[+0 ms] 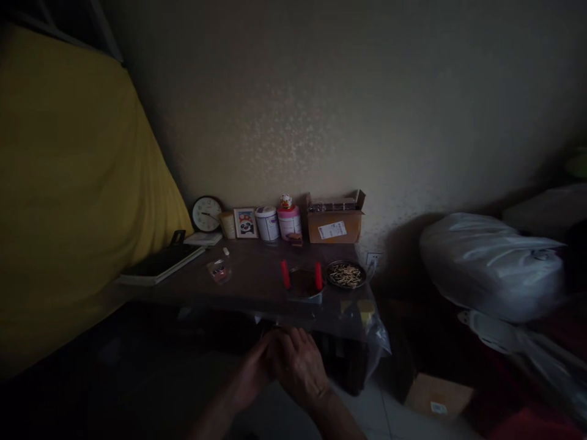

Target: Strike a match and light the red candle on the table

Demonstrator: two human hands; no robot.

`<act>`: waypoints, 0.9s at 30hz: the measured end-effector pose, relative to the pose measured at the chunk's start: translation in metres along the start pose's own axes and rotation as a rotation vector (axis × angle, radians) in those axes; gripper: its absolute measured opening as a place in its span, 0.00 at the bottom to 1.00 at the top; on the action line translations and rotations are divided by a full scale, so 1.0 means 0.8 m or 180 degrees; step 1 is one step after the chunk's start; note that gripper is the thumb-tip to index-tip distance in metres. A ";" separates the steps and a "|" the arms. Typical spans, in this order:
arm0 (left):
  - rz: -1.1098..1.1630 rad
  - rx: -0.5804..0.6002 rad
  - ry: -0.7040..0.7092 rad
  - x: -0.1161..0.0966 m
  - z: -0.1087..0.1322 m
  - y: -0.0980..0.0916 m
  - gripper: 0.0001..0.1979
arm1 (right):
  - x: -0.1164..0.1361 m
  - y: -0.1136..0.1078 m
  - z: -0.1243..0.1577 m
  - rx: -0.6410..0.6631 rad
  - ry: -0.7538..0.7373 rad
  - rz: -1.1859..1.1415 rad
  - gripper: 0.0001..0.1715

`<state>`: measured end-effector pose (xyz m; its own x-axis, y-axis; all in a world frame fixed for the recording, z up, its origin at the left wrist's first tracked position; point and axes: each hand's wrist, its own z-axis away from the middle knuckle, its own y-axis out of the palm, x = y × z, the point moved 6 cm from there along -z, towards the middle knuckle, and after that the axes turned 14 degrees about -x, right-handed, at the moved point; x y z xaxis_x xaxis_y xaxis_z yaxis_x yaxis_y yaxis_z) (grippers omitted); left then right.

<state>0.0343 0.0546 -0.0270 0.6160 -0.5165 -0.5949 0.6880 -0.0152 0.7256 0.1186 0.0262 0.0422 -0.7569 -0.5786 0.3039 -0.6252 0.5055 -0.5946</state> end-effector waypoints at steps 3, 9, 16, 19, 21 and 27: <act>0.0076 -0.0093 -0.0047 -0.001 0.001 -0.005 0.15 | -0.006 -0.012 -0.003 0.0008 0.0064 -0.0389 0.16; -0.0180 -0.0576 -0.0164 0.006 -0.004 -0.024 0.13 | -0.053 -0.008 0.002 -0.0120 0.0821 -0.0543 0.10; -0.0707 -0.0922 -0.0060 0.012 -0.007 -0.033 0.12 | -0.049 0.011 0.011 0.0341 0.0722 -0.0622 0.11; -0.0819 -0.1024 -0.0017 0.012 -0.004 -0.034 0.11 | -0.047 0.017 0.015 0.0472 0.0636 -0.0577 0.11; -0.0860 -0.1007 0.0007 0.012 -0.003 -0.033 0.11 | -0.047 0.020 0.018 0.0562 0.0595 -0.0542 0.10; -0.1007 -0.0797 0.0066 0.013 0.001 -0.028 0.11 | -0.043 0.023 0.021 0.0782 0.0450 -0.0356 0.12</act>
<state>0.0254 0.0490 -0.0492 0.3645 -0.5023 -0.7841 0.9156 0.0398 0.4002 0.1368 0.0450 0.0085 -0.7156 -0.5185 0.4680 -0.6545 0.2637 -0.7086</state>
